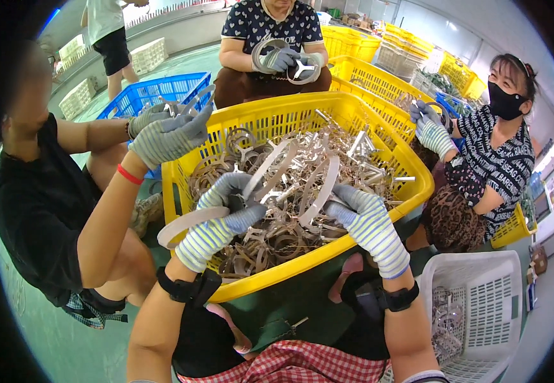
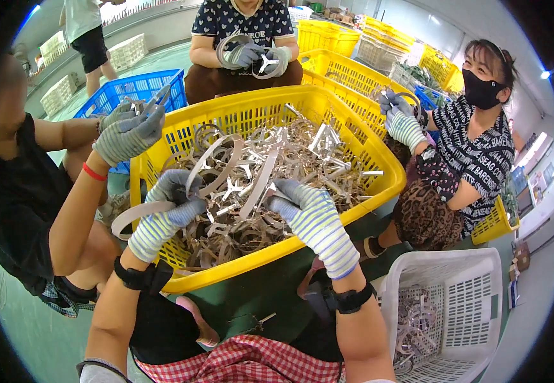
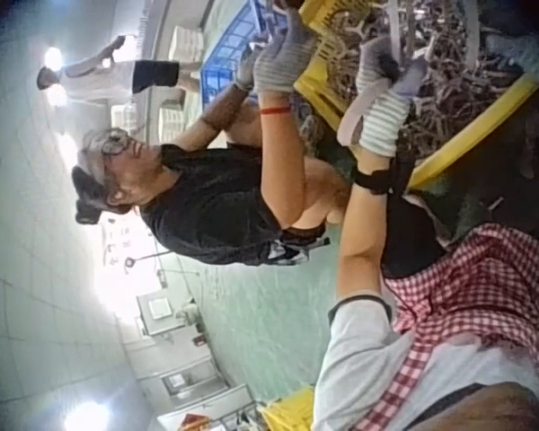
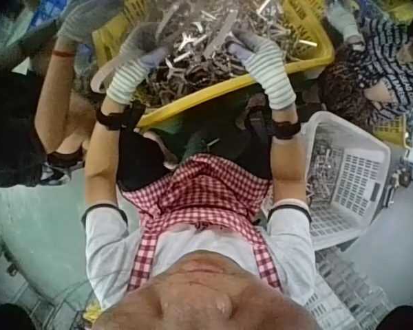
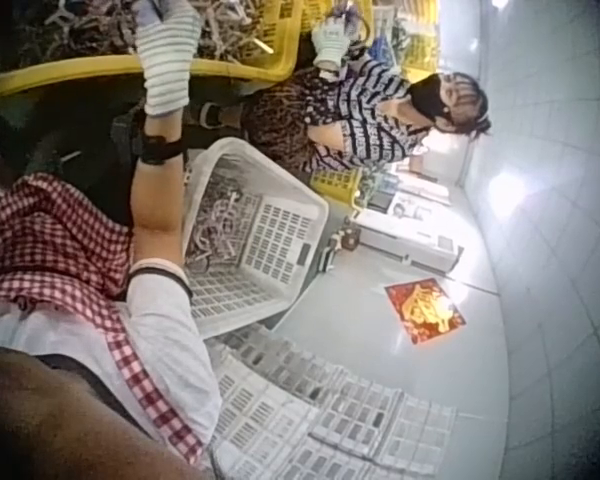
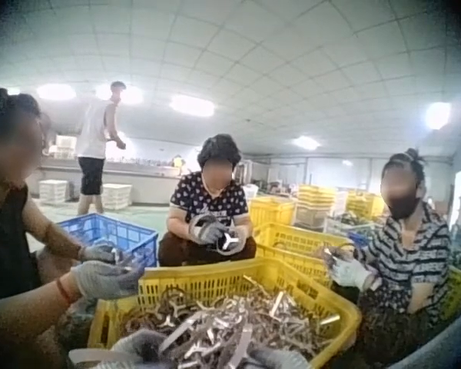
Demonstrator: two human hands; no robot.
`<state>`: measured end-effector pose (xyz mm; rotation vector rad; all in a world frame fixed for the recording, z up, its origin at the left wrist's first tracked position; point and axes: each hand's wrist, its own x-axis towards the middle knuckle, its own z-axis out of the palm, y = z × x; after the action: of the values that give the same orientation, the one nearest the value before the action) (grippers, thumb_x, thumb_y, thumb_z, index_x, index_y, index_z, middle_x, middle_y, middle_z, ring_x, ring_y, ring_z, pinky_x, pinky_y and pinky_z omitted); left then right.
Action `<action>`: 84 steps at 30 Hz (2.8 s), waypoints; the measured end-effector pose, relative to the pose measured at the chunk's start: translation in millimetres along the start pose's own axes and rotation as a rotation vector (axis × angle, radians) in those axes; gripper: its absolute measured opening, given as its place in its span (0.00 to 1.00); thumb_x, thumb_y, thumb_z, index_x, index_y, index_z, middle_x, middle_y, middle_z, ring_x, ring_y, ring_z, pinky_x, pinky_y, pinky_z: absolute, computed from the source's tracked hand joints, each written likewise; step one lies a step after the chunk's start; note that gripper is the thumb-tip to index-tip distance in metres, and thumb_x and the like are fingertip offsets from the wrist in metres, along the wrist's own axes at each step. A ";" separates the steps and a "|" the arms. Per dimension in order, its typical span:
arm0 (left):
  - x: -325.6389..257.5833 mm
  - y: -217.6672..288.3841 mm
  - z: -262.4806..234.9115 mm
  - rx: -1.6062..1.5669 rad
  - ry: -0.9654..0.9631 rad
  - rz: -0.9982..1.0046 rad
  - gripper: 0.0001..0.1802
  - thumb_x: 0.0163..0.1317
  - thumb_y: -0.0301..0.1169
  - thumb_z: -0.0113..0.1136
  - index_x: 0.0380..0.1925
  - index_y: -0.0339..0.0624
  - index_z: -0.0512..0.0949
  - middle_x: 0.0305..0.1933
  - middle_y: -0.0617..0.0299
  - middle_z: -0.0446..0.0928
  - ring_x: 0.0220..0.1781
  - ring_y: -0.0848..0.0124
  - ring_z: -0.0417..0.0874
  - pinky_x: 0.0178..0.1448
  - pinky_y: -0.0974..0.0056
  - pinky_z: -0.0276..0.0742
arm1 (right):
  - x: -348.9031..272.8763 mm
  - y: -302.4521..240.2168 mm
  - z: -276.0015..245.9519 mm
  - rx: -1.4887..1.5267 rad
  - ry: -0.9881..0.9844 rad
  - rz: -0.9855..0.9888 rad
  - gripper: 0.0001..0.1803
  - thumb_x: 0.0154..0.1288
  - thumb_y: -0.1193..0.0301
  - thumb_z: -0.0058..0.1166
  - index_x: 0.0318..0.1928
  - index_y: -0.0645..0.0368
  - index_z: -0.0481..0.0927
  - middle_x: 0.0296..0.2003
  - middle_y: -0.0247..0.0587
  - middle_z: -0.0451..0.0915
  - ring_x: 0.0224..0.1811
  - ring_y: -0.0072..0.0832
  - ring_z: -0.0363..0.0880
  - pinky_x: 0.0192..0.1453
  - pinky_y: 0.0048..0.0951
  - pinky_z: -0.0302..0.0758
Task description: Sorting and cleaning plastic rings from a bin of scrap material.
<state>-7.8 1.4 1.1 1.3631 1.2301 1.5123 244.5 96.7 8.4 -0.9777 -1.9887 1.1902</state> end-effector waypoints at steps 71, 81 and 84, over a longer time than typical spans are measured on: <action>-17.8 -4.0 24.6 0.251 -0.864 -0.438 0.17 0.66 0.42 0.51 0.44 0.41 0.78 0.34 0.57 0.80 0.37 0.65 0.81 0.41 0.61 0.76 | -0.8 35.5 64.1 -0.028 -0.306 -0.201 0.22 0.58 0.71 0.55 0.56 0.49 0.75 0.52 0.38 0.75 0.52 0.34 0.76 0.58 0.37 0.73; -20.5 -25.7 43.4 0.599 -0.783 0.416 0.29 0.60 0.50 0.56 0.55 0.41 0.72 0.57 0.48 0.71 0.60 0.49 0.69 0.67 0.53 0.62 | -14.1 17.1 67.4 -0.361 -0.220 -0.600 0.21 0.60 0.66 0.53 0.55 0.46 0.76 0.50 0.35 0.78 0.53 0.37 0.76 0.62 0.42 0.69; -26.2 -19.8 39.9 0.825 -0.799 0.375 0.30 0.57 0.50 0.59 0.53 0.42 0.72 0.56 0.48 0.71 0.59 0.50 0.70 0.65 0.53 0.65 | -13.0 13.4 65.0 -0.457 -0.190 -0.680 0.21 0.64 0.66 0.50 0.58 0.47 0.73 0.48 0.37 0.78 0.52 0.38 0.76 0.61 0.40 0.69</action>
<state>34.3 -11.4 -26.1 2.5152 1.1047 0.4679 203.5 61.0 -31.7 -0.3118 -2.5146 0.4743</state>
